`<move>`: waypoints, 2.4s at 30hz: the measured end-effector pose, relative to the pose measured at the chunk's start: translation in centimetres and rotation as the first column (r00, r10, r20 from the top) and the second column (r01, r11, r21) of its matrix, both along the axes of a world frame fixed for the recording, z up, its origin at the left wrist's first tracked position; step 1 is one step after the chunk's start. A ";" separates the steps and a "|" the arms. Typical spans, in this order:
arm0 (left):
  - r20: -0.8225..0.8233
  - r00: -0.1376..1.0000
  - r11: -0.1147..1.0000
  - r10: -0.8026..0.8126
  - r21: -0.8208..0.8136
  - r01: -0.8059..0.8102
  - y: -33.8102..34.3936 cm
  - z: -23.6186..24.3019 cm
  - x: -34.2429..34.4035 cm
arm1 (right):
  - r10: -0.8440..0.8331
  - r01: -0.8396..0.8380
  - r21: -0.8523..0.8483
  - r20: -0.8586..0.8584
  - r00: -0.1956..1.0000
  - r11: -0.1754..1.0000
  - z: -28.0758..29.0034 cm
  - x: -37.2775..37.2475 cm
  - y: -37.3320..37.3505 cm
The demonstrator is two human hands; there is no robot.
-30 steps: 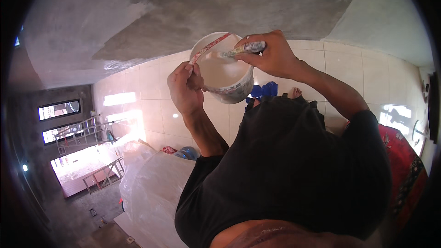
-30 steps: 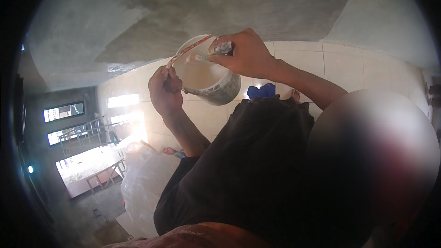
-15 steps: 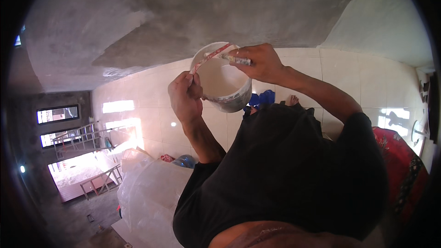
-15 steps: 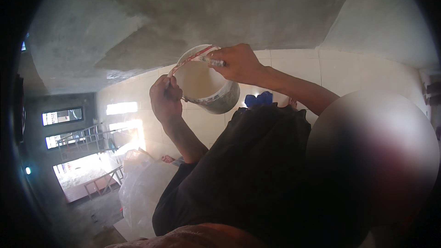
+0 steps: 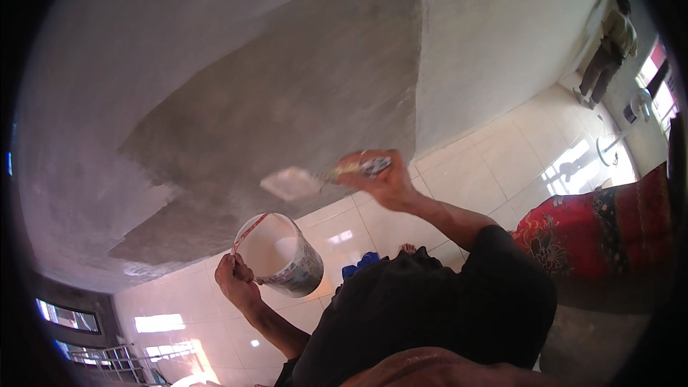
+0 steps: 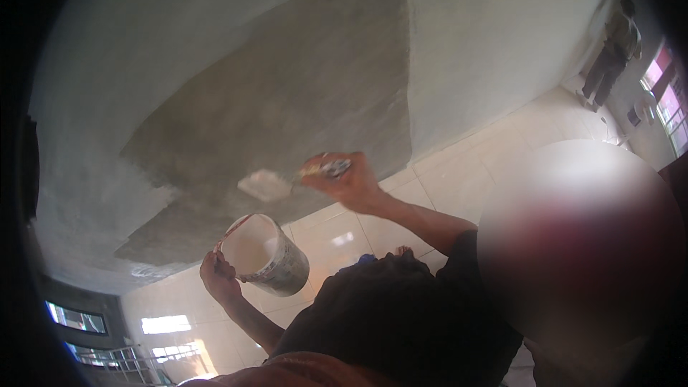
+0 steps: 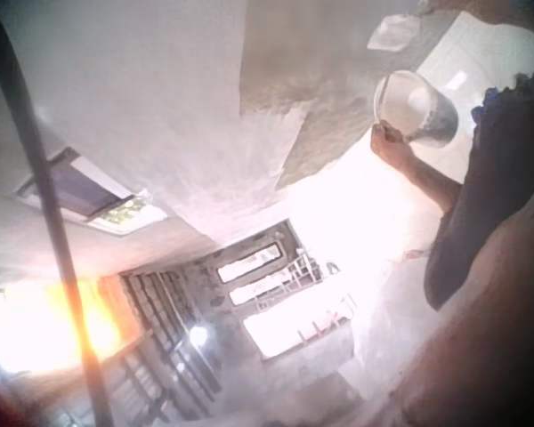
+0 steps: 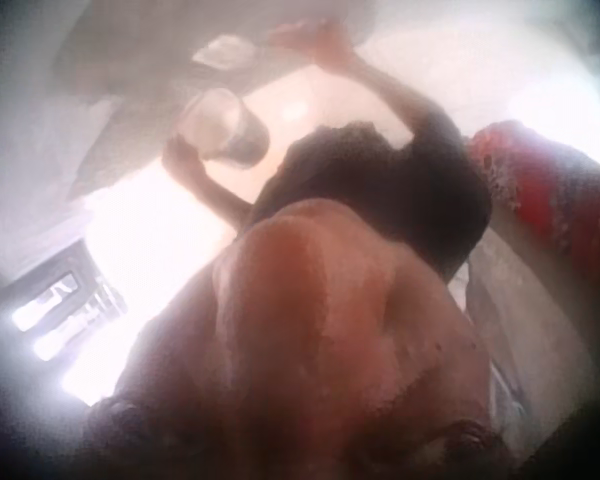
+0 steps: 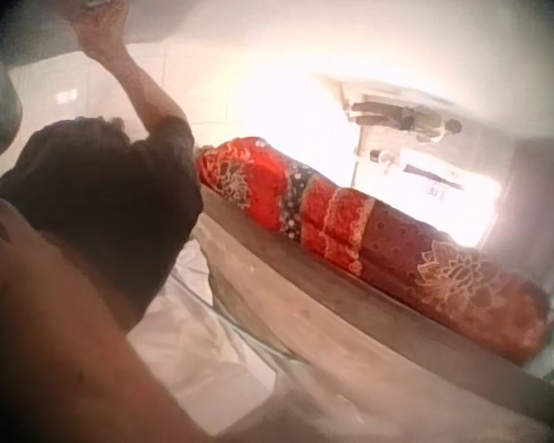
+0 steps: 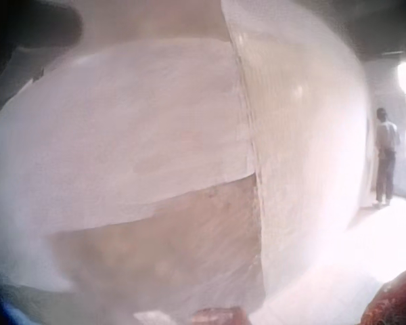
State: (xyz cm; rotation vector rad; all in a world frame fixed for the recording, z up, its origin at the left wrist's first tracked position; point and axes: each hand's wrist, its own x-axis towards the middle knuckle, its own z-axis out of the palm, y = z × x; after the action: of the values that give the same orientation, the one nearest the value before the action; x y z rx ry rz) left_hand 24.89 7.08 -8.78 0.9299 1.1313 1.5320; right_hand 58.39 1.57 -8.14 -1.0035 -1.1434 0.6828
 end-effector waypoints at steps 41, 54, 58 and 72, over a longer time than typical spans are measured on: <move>-0.193 0.946 0.966 0.259 0.067 -0.250 -1.3 -1.6 2.0 | -0.939 0.830 0.508 -0.110 0.325 0.228 1.8 31.3 14.8; -0.165 0.943 0.957 0.288 0.025 -0.288 -1.1 -1.2 2.2 | -0.878 0.786 0.528 -0.145 0.456 0.321 3.2 22.9 15.6; -0.150 0.957 0.968 0.249 0.012 -0.250 -0.7 -1.6 1.4 | -0.934 0.829 0.516 -0.140 0.330 0.216 4.1 27.0 13.5; -0.140 0.961 0.971 0.237 0.021 -0.236 -0.7 -2.1 0.6 | -0.966 0.821 0.539 -0.049 0.255 0.189 3.5 28.2 17.3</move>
State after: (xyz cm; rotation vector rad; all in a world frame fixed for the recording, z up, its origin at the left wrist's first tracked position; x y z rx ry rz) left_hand 25.45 6.36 -10.93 0.9449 1.3822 1.6804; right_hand 86.63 18.89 -4.67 -1.1603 -0.6538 -0.7901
